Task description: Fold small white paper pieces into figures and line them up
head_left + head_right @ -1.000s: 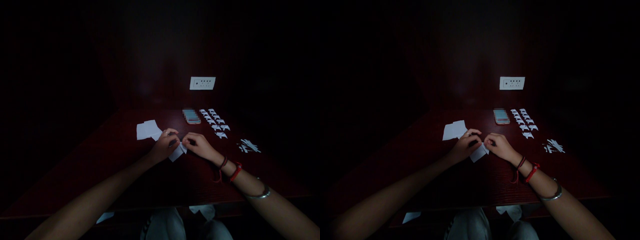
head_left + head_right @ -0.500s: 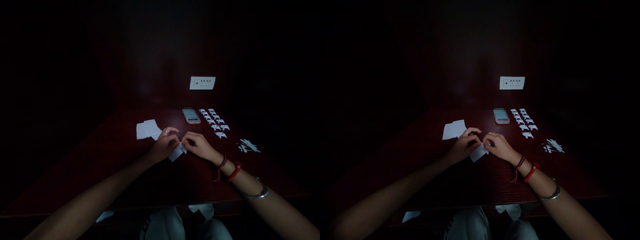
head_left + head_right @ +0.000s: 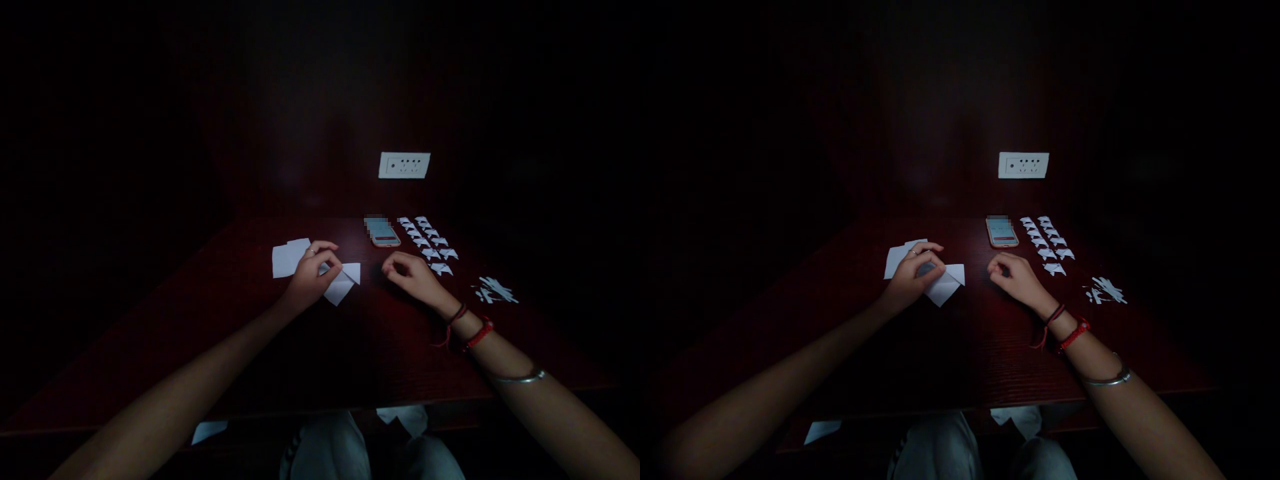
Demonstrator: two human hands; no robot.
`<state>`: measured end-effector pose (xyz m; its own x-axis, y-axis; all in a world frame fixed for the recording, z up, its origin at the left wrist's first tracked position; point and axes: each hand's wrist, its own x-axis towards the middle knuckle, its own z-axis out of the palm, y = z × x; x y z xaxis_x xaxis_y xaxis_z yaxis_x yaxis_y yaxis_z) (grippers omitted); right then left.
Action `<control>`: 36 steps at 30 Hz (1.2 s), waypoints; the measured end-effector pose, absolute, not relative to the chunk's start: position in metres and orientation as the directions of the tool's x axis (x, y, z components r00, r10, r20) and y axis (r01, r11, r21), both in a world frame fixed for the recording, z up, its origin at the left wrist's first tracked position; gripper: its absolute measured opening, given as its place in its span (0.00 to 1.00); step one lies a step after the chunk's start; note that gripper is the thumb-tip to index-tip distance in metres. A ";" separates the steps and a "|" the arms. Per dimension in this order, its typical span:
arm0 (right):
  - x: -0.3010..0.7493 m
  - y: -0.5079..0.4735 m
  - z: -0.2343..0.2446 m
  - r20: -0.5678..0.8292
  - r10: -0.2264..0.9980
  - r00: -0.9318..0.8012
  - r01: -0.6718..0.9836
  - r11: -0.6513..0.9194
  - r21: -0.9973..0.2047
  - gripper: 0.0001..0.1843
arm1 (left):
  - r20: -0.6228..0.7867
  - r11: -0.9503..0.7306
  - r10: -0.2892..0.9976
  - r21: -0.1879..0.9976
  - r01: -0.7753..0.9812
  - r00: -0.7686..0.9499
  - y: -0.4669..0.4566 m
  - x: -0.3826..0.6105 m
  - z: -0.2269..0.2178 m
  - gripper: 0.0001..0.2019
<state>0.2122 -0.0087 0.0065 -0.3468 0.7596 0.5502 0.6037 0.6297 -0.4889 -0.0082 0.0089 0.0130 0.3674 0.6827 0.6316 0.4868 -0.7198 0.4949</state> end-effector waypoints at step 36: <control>0.176 -0.036 0.017 0.687 0.657 -0.309 0.589 0.700 -0.405 0.06 | 0.688 -0.803 0.564 0.330 0.496 0.456 -0.017 0.010 0.016 0.04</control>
<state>0.1762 -0.0360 0.0167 -0.3093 0.6575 0.6871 0.5886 0.6998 -0.4047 0.0096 -0.0166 0.0156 0.4564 0.5643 0.6880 0.4956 -0.8034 0.3302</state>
